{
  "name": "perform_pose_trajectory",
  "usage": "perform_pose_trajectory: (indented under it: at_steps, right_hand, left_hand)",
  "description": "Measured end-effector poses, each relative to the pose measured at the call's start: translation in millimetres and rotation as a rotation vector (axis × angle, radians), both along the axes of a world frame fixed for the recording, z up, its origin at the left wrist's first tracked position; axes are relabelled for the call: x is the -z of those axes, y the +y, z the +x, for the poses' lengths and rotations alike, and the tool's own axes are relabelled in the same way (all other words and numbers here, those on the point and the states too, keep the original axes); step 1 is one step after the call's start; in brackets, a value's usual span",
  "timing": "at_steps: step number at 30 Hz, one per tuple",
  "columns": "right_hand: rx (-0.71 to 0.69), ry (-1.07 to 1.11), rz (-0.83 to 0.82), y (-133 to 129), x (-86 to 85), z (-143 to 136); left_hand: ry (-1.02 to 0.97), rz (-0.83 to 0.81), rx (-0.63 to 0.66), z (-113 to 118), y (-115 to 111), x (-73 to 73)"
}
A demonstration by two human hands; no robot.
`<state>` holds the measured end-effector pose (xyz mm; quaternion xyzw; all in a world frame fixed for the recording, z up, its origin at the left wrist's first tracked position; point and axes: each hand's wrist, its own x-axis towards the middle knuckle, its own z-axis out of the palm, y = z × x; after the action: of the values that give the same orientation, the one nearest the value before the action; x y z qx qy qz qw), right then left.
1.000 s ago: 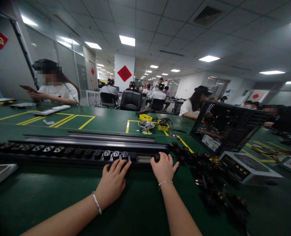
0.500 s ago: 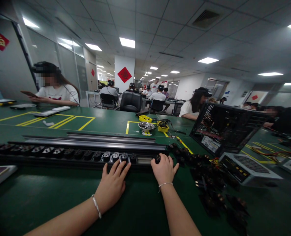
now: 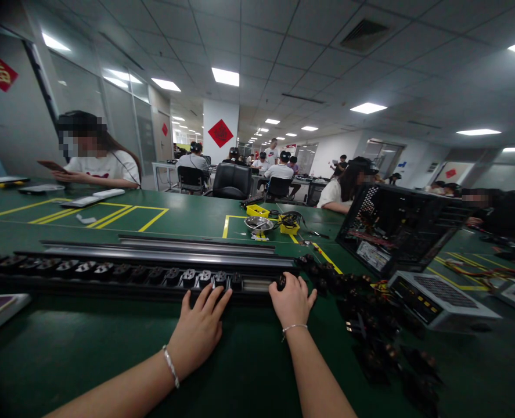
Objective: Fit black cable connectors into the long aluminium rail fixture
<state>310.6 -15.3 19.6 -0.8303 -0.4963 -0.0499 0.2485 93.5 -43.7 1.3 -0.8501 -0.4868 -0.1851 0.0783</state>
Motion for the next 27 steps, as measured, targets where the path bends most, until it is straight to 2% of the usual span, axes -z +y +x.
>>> perform_pose_trajectory:
  at_steps: [27]
  right_hand:
    - [0.011, 0.022, -0.044, -1.3, -2.2, 6.7]
  left_hand:
    - [0.056, 0.039, -0.012, 0.9, 1.3, 4.9]
